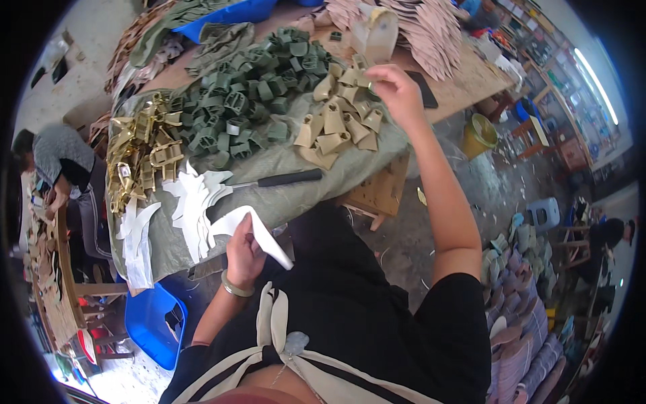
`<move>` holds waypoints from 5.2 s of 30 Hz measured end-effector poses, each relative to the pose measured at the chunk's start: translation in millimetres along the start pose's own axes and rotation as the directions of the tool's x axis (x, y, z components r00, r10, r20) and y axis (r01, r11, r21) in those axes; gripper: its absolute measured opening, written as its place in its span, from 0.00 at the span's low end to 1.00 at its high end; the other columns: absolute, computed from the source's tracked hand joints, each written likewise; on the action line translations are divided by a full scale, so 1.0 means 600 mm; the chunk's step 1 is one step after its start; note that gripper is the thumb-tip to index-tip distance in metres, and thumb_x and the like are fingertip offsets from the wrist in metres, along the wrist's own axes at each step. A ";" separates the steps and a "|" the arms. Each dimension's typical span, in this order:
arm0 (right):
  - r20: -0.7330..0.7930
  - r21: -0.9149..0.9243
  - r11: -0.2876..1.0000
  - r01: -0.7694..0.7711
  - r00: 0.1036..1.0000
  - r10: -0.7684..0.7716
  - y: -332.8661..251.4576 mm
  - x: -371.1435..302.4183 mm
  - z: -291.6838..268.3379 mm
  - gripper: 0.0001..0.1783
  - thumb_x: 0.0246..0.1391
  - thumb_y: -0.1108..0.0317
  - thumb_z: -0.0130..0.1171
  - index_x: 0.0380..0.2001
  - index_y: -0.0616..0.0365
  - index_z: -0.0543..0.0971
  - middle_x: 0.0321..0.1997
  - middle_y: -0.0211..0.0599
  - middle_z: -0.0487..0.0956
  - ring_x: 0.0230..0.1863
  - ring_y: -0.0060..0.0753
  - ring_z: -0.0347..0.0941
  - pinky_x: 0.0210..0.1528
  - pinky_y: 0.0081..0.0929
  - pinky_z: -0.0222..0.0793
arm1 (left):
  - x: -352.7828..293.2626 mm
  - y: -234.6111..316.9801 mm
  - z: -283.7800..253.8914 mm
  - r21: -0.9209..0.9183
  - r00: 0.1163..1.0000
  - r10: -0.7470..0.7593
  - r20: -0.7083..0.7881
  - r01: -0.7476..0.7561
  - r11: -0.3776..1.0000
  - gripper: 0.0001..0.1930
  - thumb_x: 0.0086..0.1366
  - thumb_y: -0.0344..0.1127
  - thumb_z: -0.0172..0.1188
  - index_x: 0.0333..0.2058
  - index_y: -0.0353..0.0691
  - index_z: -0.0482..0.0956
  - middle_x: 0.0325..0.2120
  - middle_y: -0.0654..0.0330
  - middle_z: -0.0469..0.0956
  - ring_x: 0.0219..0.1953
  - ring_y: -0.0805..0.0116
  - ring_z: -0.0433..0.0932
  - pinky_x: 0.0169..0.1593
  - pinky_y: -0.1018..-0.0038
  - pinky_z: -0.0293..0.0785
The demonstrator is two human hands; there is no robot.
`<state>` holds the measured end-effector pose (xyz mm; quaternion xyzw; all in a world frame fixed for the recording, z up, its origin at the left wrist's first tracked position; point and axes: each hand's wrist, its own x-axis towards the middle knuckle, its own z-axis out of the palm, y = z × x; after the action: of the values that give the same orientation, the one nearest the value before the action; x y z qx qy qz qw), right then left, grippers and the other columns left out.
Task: Manually assemble and align decorative leather components for a shoe upper.
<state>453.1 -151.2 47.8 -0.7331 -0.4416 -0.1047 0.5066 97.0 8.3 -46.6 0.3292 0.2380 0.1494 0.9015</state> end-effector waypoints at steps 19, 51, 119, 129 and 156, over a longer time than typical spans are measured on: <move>0.404 -0.274 0.932 -0.239 0.850 0.337 0.028 0.031 0.080 0.19 0.51 0.67 0.52 0.48 0.54 0.73 0.31 0.37 0.76 0.32 0.31 0.72 0.38 0.27 0.67 | 0.026 -0.014 -0.046 0.568 0.896 0.394 0.205 -0.437 0.697 0.16 0.69 0.41 0.45 0.36 0.32 0.75 0.25 0.61 0.75 0.25 0.73 0.74 0.27 0.79 0.69; 0.118 -0.899 0.436 0.033 0.978 0.171 0.092 0.382 0.015 0.23 0.45 0.64 0.58 0.48 0.52 0.74 0.42 0.43 0.79 0.42 0.44 0.76 0.41 0.39 0.72 | 0.070 0.023 -0.029 0.562 0.971 0.226 -0.080 -0.144 0.815 0.17 0.66 0.45 0.51 0.43 0.36 0.74 0.32 0.65 0.73 0.30 0.78 0.72 0.31 0.81 0.67; 0.256 -0.957 0.213 0.199 0.922 0.289 -0.011 0.373 0.104 0.20 0.42 0.70 0.57 0.44 0.46 0.77 0.68 0.28 0.53 0.64 0.43 0.54 0.55 0.51 0.60 | 0.087 0.047 -0.033 0.518 0.981 0.134 0.143 -0.190 0.834 0.16 0.68 0.44 0.47 0.33 0.34 0.73 0.18 0.60 0.74 0.16 0.74 0.71 0.21 0.79 0.67; 0.218 -0.964 0.217 0.157 0.931 0.294 -0.018 0.386 0.097 0.20 0.45 0.72 0.55 0.45 0.50 0.78 0.64 0.26 0.61 0.63 0.39 0.57 0.58 0.45 0.57 | 0.094 0.045 -0.044 0.472 0.984 0.107 0.141 -0.162 0.867 0.15 0.67 0.43 0.48 0.37 0.34 0.71 0.21 0.57 0.75 0.17 0.70 0.72 0.21 0.78 0.69; 0.290 0.819 0.506 -0.272 0.956 0.044 -0.243 -0.087 0.241 0.41 0.39 0.72 0.70 0.56 0.55 0.58 0.47 0.39 0.72 0.44 0.32 0.72 0.43 0.28 0.72 | 0.067 0.104 0.002 -0.298 0.970 0.226 0.088 -0.191 0.935 0.22 0.68 0.34 0.40 0.58 0.31 0.56 0.52 0.47 0.68 0.56 0.56 0.67 0.60 0.65 0.62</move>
<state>270.2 -44.7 43.8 -0.4357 -0.4224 0.2578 0.7518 124.6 70.9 -17.9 0.2267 0.1226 0.2572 0.9314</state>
